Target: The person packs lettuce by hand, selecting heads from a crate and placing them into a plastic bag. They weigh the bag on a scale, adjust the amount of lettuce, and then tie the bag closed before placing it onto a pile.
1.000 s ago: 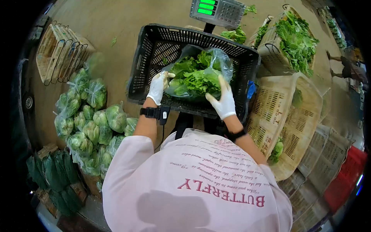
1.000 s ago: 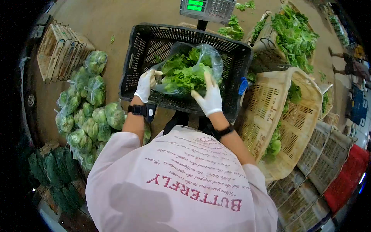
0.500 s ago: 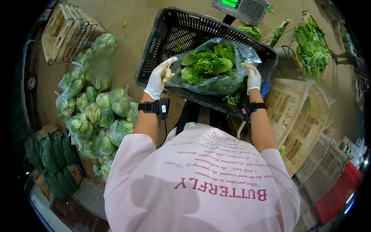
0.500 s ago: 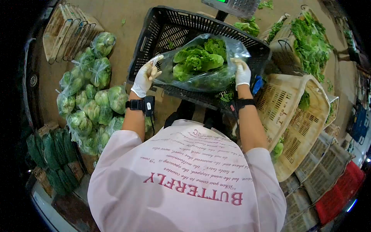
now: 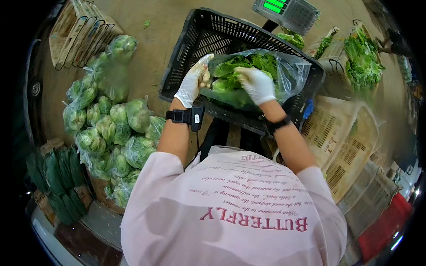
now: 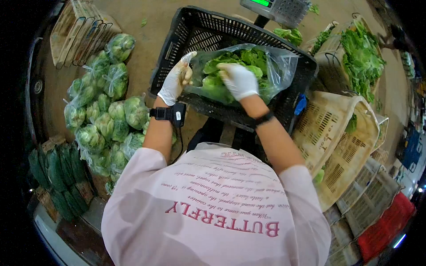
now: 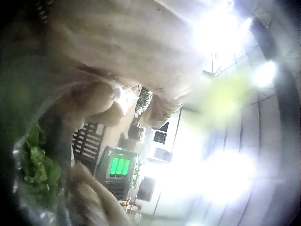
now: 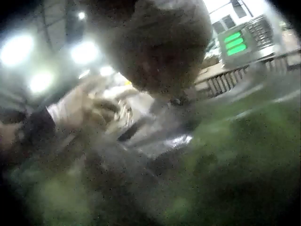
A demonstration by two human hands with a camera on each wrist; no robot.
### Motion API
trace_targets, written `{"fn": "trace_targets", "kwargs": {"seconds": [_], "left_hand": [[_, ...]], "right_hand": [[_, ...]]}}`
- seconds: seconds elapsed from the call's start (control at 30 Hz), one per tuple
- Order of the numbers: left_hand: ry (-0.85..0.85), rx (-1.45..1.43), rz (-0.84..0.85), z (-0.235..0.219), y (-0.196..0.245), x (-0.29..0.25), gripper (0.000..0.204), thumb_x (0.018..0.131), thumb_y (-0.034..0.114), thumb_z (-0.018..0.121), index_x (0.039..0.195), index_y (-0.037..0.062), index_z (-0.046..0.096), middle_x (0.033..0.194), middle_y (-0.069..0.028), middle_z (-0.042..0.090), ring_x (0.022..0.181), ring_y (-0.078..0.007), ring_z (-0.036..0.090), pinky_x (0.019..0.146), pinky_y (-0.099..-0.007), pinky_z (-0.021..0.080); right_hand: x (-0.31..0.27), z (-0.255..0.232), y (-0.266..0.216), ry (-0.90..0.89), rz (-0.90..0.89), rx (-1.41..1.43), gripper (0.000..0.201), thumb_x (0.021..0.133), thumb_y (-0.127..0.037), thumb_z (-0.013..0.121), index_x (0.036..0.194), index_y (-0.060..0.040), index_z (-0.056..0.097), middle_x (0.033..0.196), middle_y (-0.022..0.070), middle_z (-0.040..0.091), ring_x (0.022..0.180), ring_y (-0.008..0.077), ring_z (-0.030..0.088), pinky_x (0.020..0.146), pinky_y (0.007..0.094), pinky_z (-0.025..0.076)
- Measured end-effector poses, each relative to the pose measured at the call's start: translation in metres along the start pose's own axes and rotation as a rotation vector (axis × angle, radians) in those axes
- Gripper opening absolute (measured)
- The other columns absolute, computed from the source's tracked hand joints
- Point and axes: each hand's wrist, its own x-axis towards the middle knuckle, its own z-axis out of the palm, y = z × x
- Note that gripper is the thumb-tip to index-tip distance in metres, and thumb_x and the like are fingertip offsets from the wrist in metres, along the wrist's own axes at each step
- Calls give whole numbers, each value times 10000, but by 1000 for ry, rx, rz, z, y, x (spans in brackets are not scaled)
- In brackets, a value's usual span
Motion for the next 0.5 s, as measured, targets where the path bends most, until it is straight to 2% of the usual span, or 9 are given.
{"fn": "trace_targets", "kwargs": {"seconds": [0.03,0.07,0.2,0.23,0.27,0.3,0.37,0.43,0.5], "left_hand": [[7,55,7,-1,-1,-5,482,944,417,445,1302,95,465,575,71,377,467,-37,324,502,-191,347],[12,112,17,-8,-1,1,482,942,419,443,1291,87,474,579,72,382,470,-36,331,505,-190,348],[51,39,-55,-18,-7,-1,448,952,382,455,1266,62,478,595,68,412,483,-37,364,529,-189,397],[55,24,-60,-19,-8,-4,423,950,350,484,1257,58,479,595,61,423,485,-41,377,546,-191,421],[55,-1,-90,-19,-8,-5,418,949,334,498,1257,53,478,594,56,430,486,-44,384,551,-194,421],[49,-19,-87,-21,-10,-5,420,949,326,500,1266,50,474,595,55,433,491,-44,388,557,-195,421],[43,-70,-80,-29,-15,-3,423,949,317,502,1274,48,470,596,54,437,496,-44,392,562,-197,421],[17,-65,-62,-32,-15,-2,421,953,300,495,1296,56,462,597,58,435,508,-41,400,571,-198,420],[37,-115,-51,-28,-10,0,372,950,261,509,1264,63,493,594,64,441,493,-37,393,549,-195,411]], "right_hand": [[24,14,-12,-226,51,-110,238,832,-137,545,1030,-149,677,1024,118,653,910,297,638,777,408,521],[67,62,-7,-464,-90,-484,260,814,-89,541,1038,-107,673,1016,133,655,917,302,638,776,408,523],[100,118,13,-464,-25,-772,248,825,-201,615,1051,-116,671,1127,59,628,1020,247,602,836,367,457],[96,129,27,-293,-136,-844,266,839,-245,615,1065,-111,657,1091,41,638,1036,232,589,836,376,440],[129,164,45,-434,137,-595,247,839,-241,619,1044,-110,662,1076,43,639,1075,225,565,837,376,428],[130,167,47,-459,107,-572,231,843,-225,603,1033,-110,666,1064,47,641,1067,222,564,820,379,435],[128,169,57,-503,76,-576,218,848,-209,588,1023,-110,670,1052,50,642,1059,219,563,804,383,442],[111,157,65,-245,-116,-487,206,827,-173,581,995,-101,676,1017,72,636,1020,235,572,761,376,464],[84,102,40,-237,-247,-690,181,791,-145,596,936,-76,679,994,85,619,993,257,574,749,370,484]]}}
